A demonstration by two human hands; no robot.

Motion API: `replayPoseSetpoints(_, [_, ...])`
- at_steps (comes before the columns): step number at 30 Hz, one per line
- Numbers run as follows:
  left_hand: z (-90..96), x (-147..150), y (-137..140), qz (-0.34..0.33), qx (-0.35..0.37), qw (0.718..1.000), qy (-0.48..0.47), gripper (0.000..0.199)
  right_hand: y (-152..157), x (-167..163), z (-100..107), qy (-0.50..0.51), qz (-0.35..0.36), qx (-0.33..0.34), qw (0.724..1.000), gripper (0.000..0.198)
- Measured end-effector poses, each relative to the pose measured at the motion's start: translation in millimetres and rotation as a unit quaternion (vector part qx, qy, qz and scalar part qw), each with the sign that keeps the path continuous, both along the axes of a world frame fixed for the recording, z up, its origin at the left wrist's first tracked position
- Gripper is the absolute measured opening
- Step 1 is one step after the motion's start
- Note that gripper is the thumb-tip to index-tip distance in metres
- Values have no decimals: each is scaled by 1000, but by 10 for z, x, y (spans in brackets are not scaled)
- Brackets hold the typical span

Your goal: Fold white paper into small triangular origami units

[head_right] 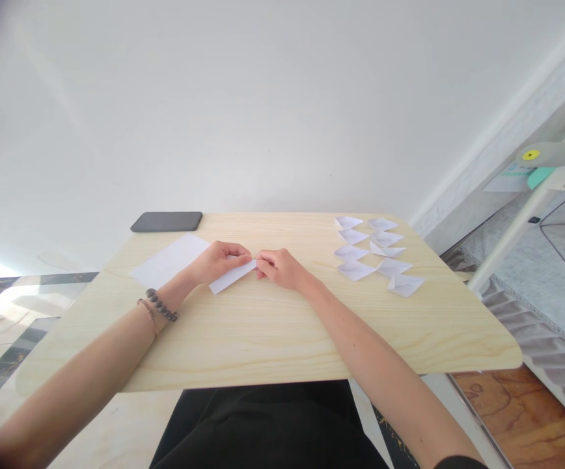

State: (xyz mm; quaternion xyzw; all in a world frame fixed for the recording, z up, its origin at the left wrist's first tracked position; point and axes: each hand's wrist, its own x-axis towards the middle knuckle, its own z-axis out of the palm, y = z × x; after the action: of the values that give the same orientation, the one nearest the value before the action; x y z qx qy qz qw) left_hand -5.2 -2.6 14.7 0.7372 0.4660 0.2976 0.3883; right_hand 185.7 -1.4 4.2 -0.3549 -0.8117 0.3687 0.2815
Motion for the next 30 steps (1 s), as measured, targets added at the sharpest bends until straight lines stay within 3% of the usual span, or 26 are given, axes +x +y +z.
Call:
replayPoseSetpoints(20, [-32, 3, -8, 17, -14, 1000, 11, 33, 6, -14, -16, -16, -19, 11, 1000, 22])
replayPoseSetpoints(26, [-34, -15, 8, 15, -26, 999, -20, 32, -4, 7, 22, 35, 24, -68, 997, 24])
replayPoseSetpoints(30, [-42, -15, 3, 8, -28, 999, -16, 32, -10, -10, 24, 35, 14, -56, 998, 26])
